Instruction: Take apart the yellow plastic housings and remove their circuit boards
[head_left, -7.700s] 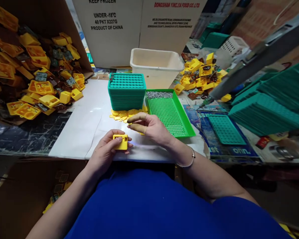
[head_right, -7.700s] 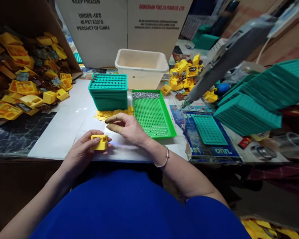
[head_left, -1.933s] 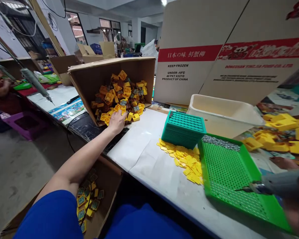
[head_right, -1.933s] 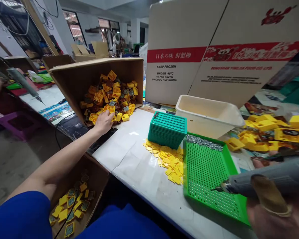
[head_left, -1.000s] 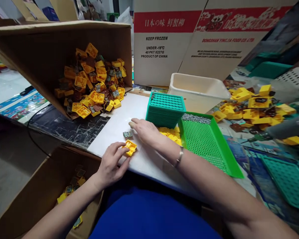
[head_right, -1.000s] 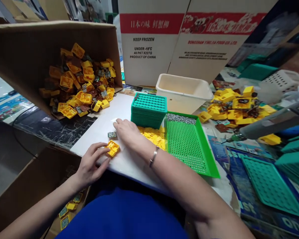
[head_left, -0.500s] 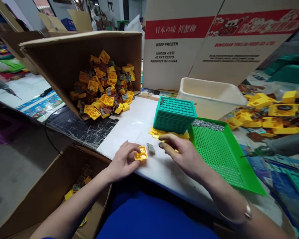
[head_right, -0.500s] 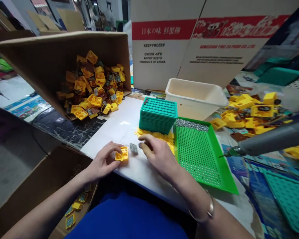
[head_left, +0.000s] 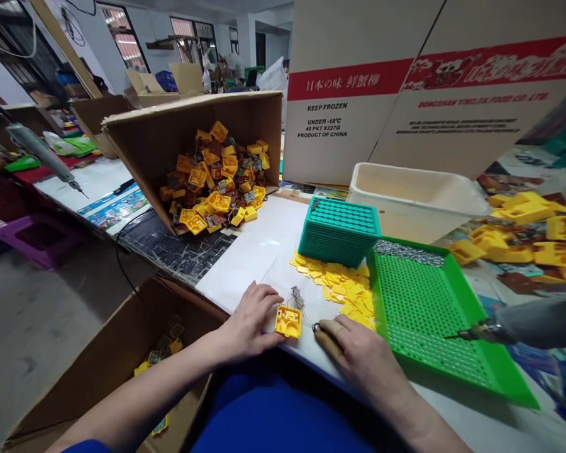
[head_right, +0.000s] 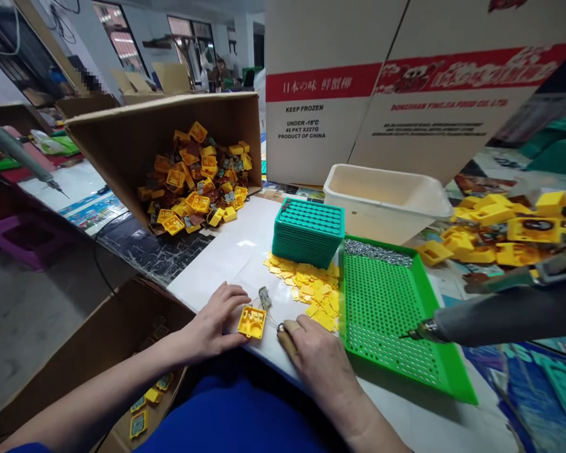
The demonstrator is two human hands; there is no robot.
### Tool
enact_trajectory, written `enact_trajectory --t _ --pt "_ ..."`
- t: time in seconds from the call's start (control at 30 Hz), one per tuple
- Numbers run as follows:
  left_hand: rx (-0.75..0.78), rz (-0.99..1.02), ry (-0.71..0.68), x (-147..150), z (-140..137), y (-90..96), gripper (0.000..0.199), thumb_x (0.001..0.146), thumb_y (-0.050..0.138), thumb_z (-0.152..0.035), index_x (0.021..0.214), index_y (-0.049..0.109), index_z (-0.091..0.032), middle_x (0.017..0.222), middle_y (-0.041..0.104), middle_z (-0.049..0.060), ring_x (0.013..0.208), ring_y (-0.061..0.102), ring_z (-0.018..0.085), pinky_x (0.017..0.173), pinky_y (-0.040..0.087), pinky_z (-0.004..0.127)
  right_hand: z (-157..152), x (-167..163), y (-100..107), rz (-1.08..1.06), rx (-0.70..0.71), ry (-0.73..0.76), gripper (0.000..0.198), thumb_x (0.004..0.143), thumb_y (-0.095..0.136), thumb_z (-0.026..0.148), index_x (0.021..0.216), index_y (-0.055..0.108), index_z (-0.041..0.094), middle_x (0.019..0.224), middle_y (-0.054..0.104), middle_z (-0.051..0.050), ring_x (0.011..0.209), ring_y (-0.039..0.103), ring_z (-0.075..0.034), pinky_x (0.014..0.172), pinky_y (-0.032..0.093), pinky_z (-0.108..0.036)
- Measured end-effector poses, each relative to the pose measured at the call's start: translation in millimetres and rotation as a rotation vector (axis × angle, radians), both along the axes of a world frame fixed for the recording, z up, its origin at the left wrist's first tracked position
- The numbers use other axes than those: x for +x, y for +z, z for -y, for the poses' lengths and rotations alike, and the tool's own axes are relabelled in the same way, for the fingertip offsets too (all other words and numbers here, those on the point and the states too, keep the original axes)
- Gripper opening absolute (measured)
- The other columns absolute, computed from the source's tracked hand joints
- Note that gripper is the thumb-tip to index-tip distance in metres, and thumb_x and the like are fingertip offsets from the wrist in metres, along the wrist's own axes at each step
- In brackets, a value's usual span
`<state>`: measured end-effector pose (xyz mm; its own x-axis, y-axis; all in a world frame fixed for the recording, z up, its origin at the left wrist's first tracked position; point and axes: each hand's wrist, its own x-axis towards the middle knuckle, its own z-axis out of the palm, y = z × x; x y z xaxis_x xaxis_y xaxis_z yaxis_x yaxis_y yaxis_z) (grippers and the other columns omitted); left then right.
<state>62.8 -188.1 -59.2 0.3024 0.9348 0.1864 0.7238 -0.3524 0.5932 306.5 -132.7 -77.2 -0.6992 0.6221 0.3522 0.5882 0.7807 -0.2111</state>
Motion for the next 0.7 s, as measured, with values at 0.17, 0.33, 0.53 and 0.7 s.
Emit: enact_trajectory --t 0.17,0.33,0.53,0.7 --pt "-0.026 0.08 0.053 8 -6 12.3 0.04 0.076 0.072 -0.037 0.111 0.063 -0.02 0.114 0.066 0.014 0.11 0.06 0.03 0.105 0.038 0.054 3 -8 14 0.123 -0.098 -0.084 0.022 0.094 0.051 0.023 0.083 0.069 0.016 0.073 0.065 -0.006 0.064 0.065 -0.019 0.059 0.048 -0.029" --pt "-0.562 0.548 0.161 20 -17 36.5 0.036 0.081 0.068 -0.044 0.105 0.058 -0.019 0.099 0.07 0.006 0.09 0.066 0.023 0.079 0.052 0.037 -6 -6 34 -0.065 -0.435 -0.138 0.015 0.091 0.053 0.017 0.09 0.067 0.014 0.089 0.069 -0.01 0.08 0.065 -0.019 0.075 0.051 -0.031" --pt "-0.823 0.864 0.136 41 -23 34.6 0.047 0.074 0.079 -0.03 0.11 0.051 -0.02 0.098 0.068 0.002 0.08 0.068 0.017 0.064 0.054 0.027 -9 7 52 -0.594 -1.046 -0.122 0.015 0.091 0.054 0.028 0.095 0.062 0.016 0.089 0.068 -0.002 0.053 0.055 -0.006 0.053 0.049 -0.022" --pt "-0.773 0.917 0.091 58 -25 27.6 0.049 0.074 0.08 -0.025 0.112 0.05 -0.02 0.103 0.067 0.002 0.085 0.067 0.014 0.078 0.055 0.028 -14 19 53 -0.399 -0.727 0.058 0.011 0.09 0.058 0.019 0.097 0.064 0.014 0.092 0.069 -0.005 0.076 0.061 -0.011 0.073 0.05 -0.026"
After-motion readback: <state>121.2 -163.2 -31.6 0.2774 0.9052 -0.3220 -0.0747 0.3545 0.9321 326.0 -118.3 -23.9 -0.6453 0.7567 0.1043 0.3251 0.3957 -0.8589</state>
